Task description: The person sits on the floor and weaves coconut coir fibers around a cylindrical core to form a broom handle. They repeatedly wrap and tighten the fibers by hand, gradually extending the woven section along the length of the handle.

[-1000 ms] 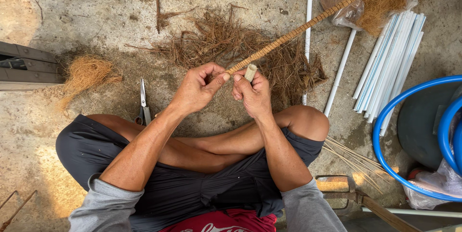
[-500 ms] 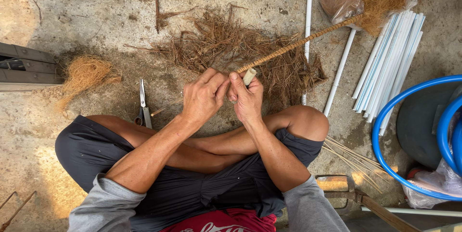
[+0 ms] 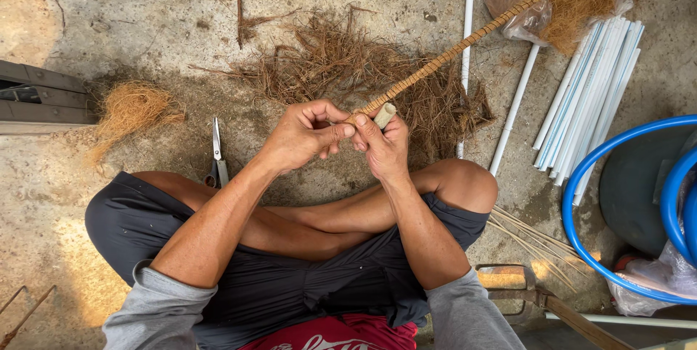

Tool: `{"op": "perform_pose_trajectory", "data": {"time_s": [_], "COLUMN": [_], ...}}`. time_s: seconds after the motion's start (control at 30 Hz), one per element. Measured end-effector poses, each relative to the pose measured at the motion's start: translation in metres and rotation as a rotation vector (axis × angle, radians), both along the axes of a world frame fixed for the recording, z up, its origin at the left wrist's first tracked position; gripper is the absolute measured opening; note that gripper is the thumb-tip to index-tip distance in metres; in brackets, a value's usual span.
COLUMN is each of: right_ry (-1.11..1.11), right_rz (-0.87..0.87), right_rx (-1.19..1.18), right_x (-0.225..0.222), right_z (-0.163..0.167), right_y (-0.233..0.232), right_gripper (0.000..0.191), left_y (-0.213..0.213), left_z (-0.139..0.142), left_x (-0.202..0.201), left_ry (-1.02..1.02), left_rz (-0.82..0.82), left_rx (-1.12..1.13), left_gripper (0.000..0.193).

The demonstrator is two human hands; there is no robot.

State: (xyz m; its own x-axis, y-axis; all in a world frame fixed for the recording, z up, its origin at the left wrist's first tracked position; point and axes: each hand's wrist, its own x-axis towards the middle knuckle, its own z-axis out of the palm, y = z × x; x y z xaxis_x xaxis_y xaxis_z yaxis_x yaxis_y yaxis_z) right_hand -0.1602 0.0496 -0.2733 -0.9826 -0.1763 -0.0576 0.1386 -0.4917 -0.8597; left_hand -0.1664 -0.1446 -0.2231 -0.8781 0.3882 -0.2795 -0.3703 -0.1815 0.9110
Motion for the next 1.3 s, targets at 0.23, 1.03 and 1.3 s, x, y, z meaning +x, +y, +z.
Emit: {"op": "perform_pose_trajectory", "data": {"time_s": [0.23,1.03,1.3], "right_ry": [0.043,-0.008,0.027], "right_rz": [0.062,0.046,0.088], "right_rx": [-0.047,-0.179,-0.098], "right_x": [-0.001,0.001,-0.003], "right_z": [0.001,0.001,0.006], "right_y": [0.002,-0.005,-0.008], "right_gripper": [0.015,0.011,0.011], "left_y": [-0.004,0.019,0.013], "left_z": [0.002,-0.005,-0.003], "left_x": [0.001,0.012,0.007], "left_ry": [-0.188,0.182,0.193], "left_rz": [0.018,0.262,0.306], "left_rx": [0.236,-0.046,-0.142], "left_gripper": [0.010,0.018,0.018]}}
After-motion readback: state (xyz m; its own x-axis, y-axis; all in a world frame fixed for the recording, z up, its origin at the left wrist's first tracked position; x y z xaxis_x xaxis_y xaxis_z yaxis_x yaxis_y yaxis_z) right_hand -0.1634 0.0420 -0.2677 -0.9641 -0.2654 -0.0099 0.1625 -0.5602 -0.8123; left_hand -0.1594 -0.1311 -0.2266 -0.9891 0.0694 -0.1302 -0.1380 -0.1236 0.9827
